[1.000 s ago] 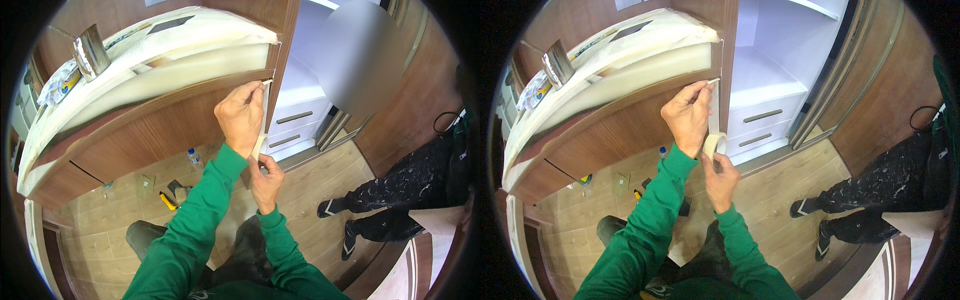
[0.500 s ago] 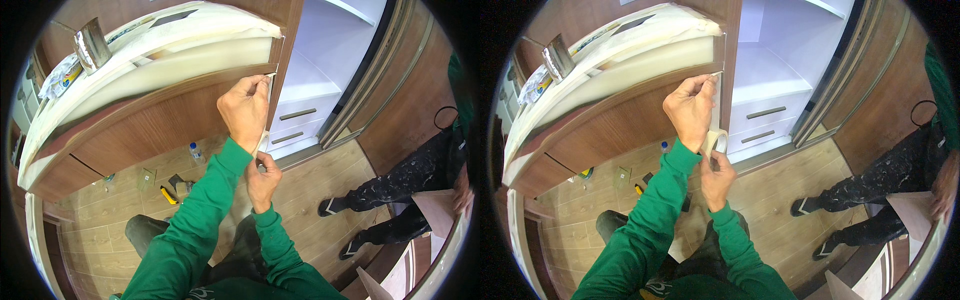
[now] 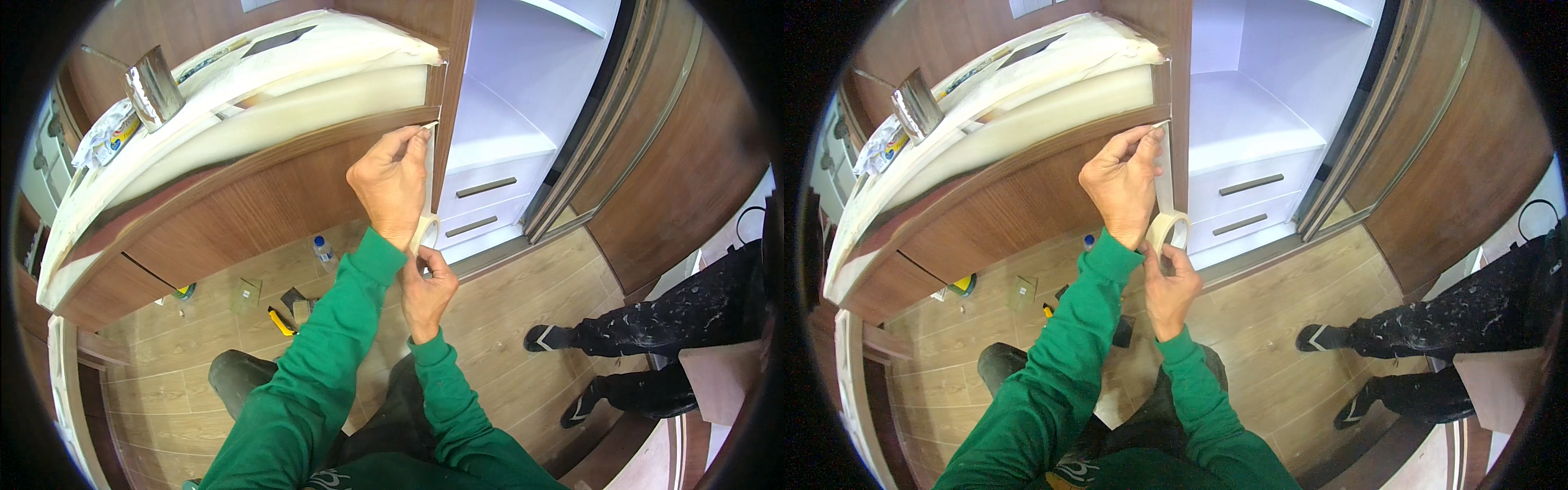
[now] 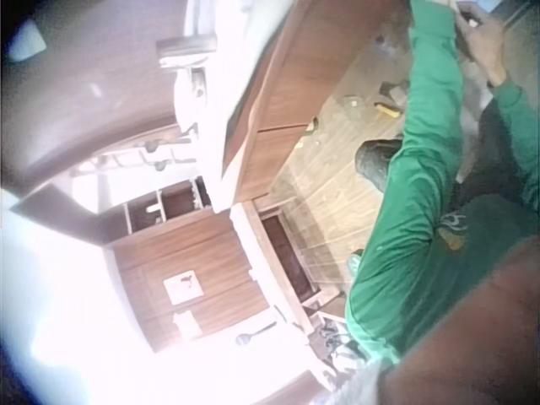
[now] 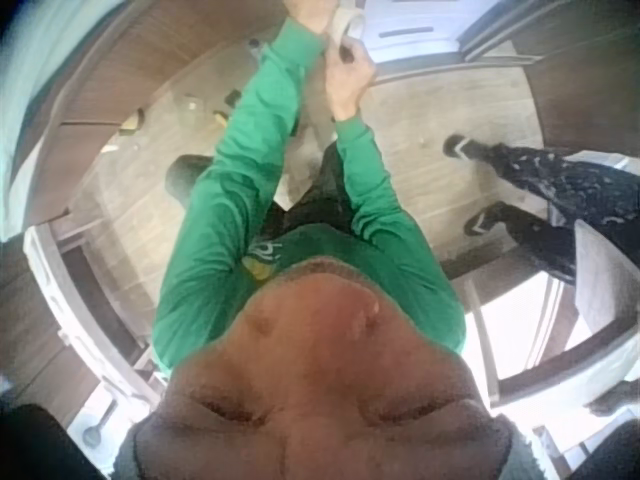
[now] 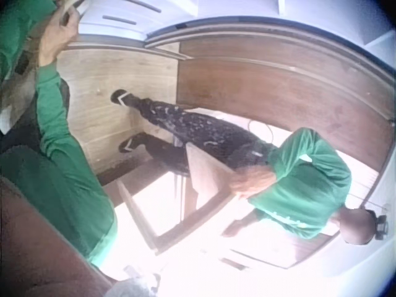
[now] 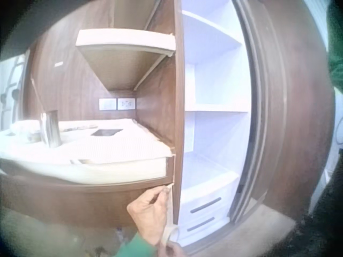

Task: The person wipes a wooden cabinet with a cloth, then uses a sanding block to smooth the surface. They apply a brown finish with a brush and wipe the area again. Finally, they apply masking tape along the cabinet edge.

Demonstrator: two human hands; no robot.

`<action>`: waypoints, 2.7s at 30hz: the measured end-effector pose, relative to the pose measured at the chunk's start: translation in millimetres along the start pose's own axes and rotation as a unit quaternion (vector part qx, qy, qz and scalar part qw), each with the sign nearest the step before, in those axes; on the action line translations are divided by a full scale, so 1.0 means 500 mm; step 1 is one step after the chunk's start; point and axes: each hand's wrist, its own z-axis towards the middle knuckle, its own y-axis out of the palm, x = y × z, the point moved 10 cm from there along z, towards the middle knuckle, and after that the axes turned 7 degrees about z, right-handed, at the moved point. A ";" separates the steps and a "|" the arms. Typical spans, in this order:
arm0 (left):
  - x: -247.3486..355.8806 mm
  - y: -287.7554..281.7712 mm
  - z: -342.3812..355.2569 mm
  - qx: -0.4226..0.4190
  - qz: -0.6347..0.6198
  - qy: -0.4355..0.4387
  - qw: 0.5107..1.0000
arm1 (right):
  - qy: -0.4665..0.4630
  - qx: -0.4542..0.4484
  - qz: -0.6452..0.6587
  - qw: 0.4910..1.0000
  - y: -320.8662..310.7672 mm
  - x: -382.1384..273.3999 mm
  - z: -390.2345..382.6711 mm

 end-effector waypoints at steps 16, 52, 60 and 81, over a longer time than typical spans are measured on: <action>0.007 0.008 0.002 -0.030 0.003 -0.054 0.998 | 0.019 0.000 0.024 1.000 0.003 -0.011 -0.005; 0.075 -0.201 -0.122 -0.247 0.365 0.231 0.867 | 0.021 -0.241 0.078 0.967 0.081 -0.067 -0.060; -0.006 -0.189 -0.162 -0.482 0.265 0.195 0.812 | -0.108 -0.330 -0.060 0.936 0.095 -0.078 -0.098; -0.108 -0.242 -0.154 -0.340 -0.128 -0.170 0.916 | 0.030 -0.275 0.138 0.951 0.092 -0.115 -0.078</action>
